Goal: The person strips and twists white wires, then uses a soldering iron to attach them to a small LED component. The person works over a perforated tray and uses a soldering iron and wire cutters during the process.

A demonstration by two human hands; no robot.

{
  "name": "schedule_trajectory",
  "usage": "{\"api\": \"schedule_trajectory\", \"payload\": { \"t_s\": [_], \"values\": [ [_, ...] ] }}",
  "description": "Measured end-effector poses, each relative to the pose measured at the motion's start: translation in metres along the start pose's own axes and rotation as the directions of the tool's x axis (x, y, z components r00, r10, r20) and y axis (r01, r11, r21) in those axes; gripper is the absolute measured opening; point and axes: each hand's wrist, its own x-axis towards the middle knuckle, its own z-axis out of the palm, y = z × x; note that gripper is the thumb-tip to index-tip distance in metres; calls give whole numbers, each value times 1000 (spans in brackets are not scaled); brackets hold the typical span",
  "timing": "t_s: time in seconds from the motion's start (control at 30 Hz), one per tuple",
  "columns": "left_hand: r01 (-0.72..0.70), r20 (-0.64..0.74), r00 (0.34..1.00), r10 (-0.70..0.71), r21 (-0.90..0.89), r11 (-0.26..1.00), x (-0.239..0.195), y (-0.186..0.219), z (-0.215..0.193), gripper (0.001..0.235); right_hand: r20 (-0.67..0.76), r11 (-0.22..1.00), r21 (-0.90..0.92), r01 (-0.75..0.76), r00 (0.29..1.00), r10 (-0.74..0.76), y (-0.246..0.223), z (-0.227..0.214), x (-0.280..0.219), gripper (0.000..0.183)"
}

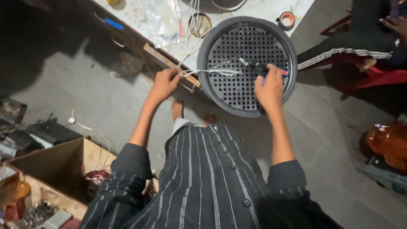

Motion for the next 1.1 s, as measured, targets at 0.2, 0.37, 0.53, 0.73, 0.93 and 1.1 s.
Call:
{"api": "schedule_trajectory", "payload": {
  "t_s": [0.2,0.37,0.53,0.73,0.93,1.1],
  "values": [
    [270,152,960,-236,-280,921,-44,25,-44,25,-25,994,83,-64,998,66,9,-30,15,30],
    [407,243,913,-327,-505,761,-53,22,-49,20,-38,994,-73,82,996,-85,3,-31,22,33],
    [464,252,886,-390,-521,716,-54,13,-57,17,25,984,-138,111,994,-108,-6,-27,13,36],
    [413,221,910,-350,-549,727,-49,7,-60,14,-72,960,-224,167,980,-187,-19,-10,-2,21],
    [392,219,920,-325,-552,736,-29,1,-62,12,515,492,615,-617,786,343,-42,54,19,16],
    [414,252,910,-328,-525,744,-12,-14,-72,11,593,192,684,-704,689,416,-47,62,31,33]
  ]
}}
